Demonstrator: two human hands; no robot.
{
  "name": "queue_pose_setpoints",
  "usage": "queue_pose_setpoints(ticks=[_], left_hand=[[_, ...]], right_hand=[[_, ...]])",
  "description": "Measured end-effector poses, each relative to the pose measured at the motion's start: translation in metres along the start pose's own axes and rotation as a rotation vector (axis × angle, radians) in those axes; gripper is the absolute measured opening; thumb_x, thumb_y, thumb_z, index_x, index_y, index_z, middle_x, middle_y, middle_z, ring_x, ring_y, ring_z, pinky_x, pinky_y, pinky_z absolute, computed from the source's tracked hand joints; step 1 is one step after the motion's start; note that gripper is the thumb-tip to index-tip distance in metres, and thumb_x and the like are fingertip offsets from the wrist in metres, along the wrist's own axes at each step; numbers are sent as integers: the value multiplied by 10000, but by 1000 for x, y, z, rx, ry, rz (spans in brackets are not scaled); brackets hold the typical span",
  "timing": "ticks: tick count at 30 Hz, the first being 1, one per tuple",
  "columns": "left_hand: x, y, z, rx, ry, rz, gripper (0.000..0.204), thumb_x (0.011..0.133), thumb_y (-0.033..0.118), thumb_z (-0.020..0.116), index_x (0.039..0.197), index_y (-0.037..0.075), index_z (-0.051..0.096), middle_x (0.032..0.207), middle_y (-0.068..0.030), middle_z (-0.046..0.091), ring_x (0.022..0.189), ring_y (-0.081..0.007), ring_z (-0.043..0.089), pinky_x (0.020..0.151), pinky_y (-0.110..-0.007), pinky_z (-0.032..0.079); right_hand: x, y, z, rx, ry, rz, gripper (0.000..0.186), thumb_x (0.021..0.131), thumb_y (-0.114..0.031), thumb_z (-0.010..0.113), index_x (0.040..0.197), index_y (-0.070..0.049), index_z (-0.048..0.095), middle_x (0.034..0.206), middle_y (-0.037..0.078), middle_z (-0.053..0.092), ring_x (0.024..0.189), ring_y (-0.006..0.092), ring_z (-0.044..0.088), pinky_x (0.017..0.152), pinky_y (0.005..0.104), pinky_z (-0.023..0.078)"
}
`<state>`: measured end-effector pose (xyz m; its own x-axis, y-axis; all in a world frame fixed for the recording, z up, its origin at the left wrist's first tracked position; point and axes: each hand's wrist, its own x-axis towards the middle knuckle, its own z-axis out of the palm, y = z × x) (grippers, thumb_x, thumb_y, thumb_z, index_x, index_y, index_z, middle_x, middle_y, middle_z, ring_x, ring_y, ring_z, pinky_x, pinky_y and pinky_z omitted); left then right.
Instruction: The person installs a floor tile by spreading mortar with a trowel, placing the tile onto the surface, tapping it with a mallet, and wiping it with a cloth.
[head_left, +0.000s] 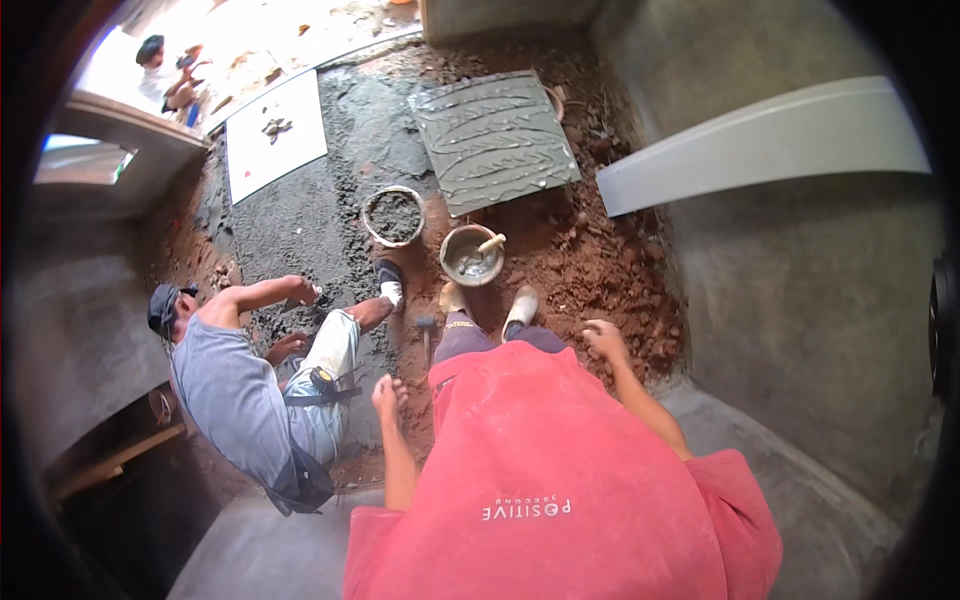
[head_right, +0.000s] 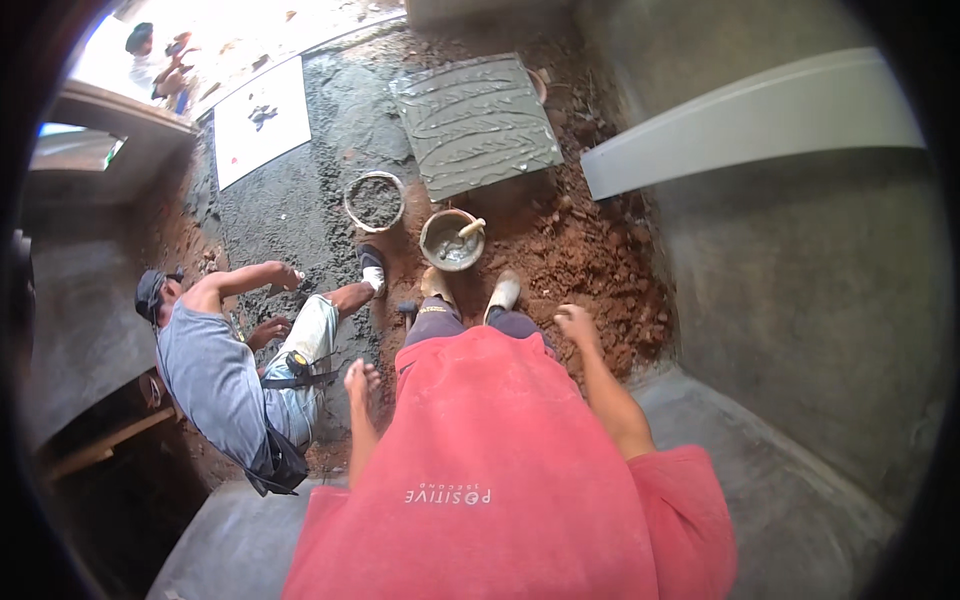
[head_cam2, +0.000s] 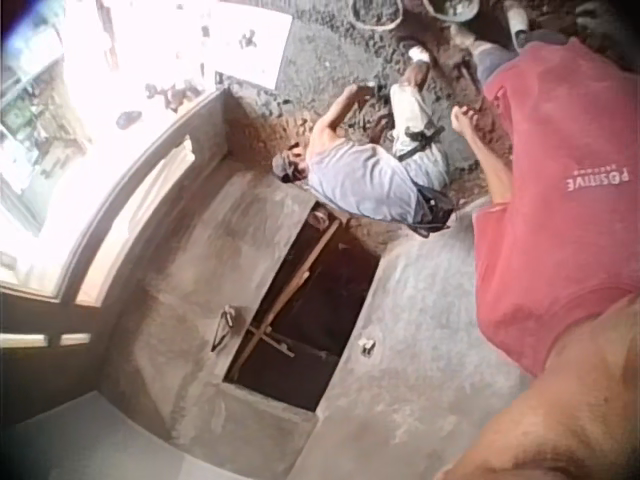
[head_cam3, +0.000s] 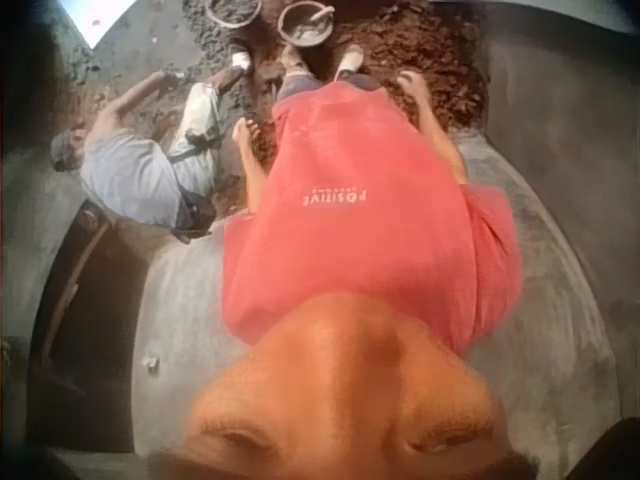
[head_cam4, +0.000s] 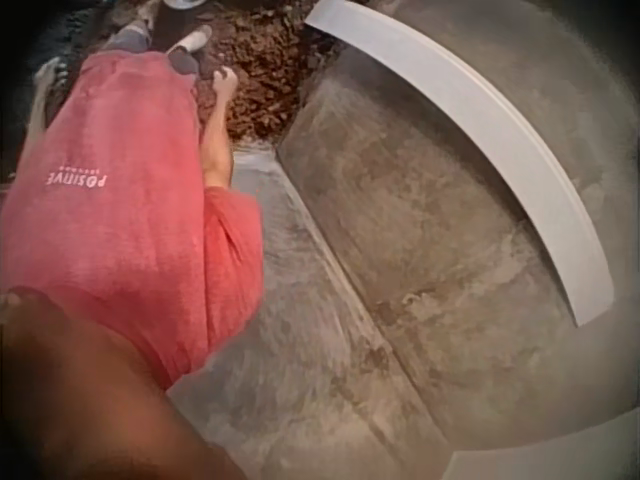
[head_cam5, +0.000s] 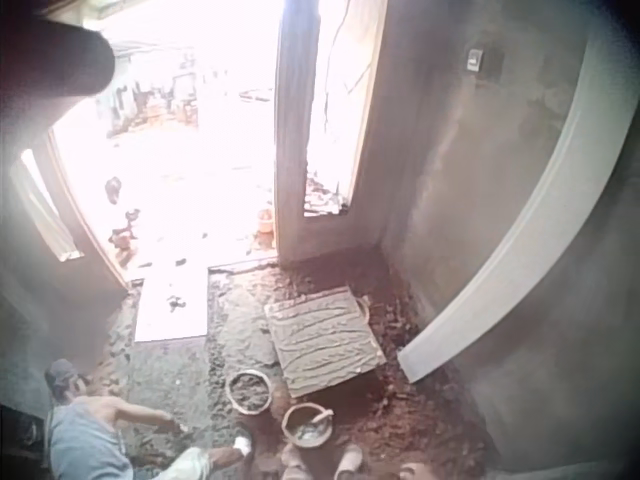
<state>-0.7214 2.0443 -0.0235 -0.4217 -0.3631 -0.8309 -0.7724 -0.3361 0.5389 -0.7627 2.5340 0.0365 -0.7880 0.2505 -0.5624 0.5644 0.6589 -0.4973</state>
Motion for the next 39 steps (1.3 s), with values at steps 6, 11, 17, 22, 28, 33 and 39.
queue_pose_setpoints(ticks=[6, 11, 17, 22, 28, 33, 39], left_hand=[[-4, 77, 56, 67, -42, 93, 285, 830, 274, 514, 993, 40, 503, 751, -57, 573, 550, -129, 544, 451, -234, 458], [8, 57, 128, 144, -110, 117, 281, 827, 274, 513, 997, 51, 521, 753, -52, 590, 532, -114, 548, 443, -226, 441], [-22, 17, 225, 82, 15, 149, 282, 824, 256, 511, 1001, 36, 518, 732, -52, 583, 505, -102, 528, 397, -217, 416], [-43, -28, 327, 147, 3, 162, 265, 803, 242, 526, 955, 26, 551, 750, -63, 592, 551, -119, 550, 447, -234, 449], [-90, -58, 374, 252, -8, 353, 246, 788, 225, 560, 934, 28, 573, 754, -68, 596, 667, -143, 571, 568, -259, 477], [-121, -84, 392, 269, -1, 173, 226, 792, 201, 557, 942, 32, 567, 722, -48, 589, 562, -120, 551, 466, -239, 440], [-141, -103, 402, 371, 100, 41, 238, 794, 187, 545, 956, 14, 563, 715, -53, 591, 563, -127, 554, 460, -248, 449]], right_hand=[[-28, 82, -53, 913, 402, 581, 222, 796, -135, 527, 985, -24, 561, 773, 90, 603, 514, 154, 552, 425, 218, 424], [-36, 149, -73, 895, 346, 618, 306, 792, -158, 529, 1072, -36, 527, 798, 69, 587, 576, 151, 567, 421, 220, 414], [32, 195, -126, 694, 301, 573, 107, 733, -107, 501, 756, -34, 575, 588, 25, 504, 429, 116, 479, 337, 229, 340], [150, 267, -254, 585, 110, 581, 132, 691, -90, 455, 563, -68, 437, 495, 29, 430, 375, 140, 429, 320, 268, 302], [308, 211, -366, 563, 161, -73, 312, 794, -151, 525, 1075, -14, 520, 735, 36, 560, 543, 76, 505, 418, 185, 374], [395, 190, -356, 497, 202, -179, 320, 781, -168, 540, 1068, -25, 529, 796, 75, 605, 544, 108, 540, 454, 209, 420], [332, 133, -258, 325, -8, -317, 258, 772, -186, 569, 950, 1, 584, 752, 87, 601, 570, 144, 588, 531, 262, 456]])
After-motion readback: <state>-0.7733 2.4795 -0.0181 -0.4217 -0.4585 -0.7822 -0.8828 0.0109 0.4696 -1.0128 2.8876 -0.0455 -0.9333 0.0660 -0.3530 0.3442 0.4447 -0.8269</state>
